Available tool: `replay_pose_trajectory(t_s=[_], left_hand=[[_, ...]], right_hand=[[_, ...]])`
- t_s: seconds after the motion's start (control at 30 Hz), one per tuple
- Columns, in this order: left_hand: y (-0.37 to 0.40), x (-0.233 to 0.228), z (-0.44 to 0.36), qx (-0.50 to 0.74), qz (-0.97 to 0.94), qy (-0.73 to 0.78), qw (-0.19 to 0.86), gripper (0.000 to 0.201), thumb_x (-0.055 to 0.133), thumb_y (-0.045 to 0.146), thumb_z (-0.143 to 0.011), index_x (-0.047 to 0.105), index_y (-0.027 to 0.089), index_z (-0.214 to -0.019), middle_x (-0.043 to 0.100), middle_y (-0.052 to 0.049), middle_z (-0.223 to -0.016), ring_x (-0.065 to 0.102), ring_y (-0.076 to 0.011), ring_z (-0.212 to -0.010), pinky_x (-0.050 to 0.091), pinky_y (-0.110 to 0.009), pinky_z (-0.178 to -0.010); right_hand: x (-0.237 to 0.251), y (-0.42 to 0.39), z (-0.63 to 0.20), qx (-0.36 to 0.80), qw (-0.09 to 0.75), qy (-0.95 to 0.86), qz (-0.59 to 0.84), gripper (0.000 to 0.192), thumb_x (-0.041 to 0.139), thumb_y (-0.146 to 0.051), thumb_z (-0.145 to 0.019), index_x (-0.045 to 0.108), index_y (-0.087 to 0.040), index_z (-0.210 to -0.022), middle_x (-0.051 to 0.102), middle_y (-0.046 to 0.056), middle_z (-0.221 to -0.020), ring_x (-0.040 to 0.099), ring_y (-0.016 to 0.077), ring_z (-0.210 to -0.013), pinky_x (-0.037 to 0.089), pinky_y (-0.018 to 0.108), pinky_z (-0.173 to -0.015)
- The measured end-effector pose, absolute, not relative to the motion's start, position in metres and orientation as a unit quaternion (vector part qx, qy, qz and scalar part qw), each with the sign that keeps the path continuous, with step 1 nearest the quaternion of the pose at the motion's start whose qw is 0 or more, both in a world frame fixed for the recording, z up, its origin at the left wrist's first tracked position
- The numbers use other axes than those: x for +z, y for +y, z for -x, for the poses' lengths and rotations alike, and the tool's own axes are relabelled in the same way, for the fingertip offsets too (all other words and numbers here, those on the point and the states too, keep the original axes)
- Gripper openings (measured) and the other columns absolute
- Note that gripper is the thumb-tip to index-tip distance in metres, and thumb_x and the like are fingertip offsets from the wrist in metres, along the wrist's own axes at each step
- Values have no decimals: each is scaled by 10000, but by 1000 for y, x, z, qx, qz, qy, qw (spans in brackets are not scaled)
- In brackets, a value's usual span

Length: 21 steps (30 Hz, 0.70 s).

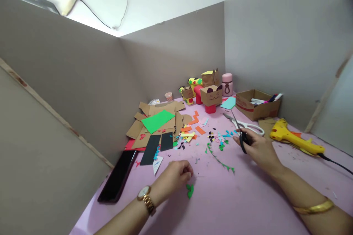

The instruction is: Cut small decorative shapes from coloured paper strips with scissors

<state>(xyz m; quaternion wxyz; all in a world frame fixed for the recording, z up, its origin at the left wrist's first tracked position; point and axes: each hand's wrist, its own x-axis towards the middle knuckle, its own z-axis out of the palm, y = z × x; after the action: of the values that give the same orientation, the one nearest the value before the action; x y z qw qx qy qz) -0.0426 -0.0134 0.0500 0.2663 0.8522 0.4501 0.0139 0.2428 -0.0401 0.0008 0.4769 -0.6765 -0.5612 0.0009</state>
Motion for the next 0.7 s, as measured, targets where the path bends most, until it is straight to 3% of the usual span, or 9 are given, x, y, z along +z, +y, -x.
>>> replay_pose_trajectory(t_s=[0.07, 0.23, 0.53, 0.7], left_hand=[[-21, 50, 51, 0, -845, 458, 276, 210, 470, 154, -731, 643, 195, -843, 665, -8, -742, 596, -161, -668, 421, -233, -587], [-42, 42, 53, 7, -840, 482, 249, 192, 561, 188, -691, 631, 188, -870, 622, -67, -940, 585, -217, -826, 426, -300, -729], [-38, 35, 52, 16, -837, 481, 260, 191, 474, 111, -679, 636, 199, -733, 671, -33, -798, 583, -186, -751, 412, -270, -681], [-33, 38, 54, 12, -827, 480, 292, 299, 461, 101, -656, 639, 178, -883, 668, -11, -726, 579, -160, -655, 407, -240, -590]], right_hand=[[0, -39, -243, 5, 469, -564, 680, 368, 532, -460, -796, 665, -174, -984, 751, 93, -796, 685, 270, -682, 491, 329, -581], [0, -39, -244, 13, 460, -563, 686, 376, 532, -450, -801, 658, -165, -1011, 740, 89, -778, 683, 263, -685, 493, 331, -604], [-1, -39, -245, 11, 459, -564, 686, 371, 534, -455, -796, 666, -175, -1000, 735, 82, -760, 684, 265, -668, 491, 334, -589], [0, -39, -244, 7, 468, -556, 687, 380, 545, -475, -792, 671, -181, -995, 738, 70, -739, 680, 257, -657, 493, 326, -584]])
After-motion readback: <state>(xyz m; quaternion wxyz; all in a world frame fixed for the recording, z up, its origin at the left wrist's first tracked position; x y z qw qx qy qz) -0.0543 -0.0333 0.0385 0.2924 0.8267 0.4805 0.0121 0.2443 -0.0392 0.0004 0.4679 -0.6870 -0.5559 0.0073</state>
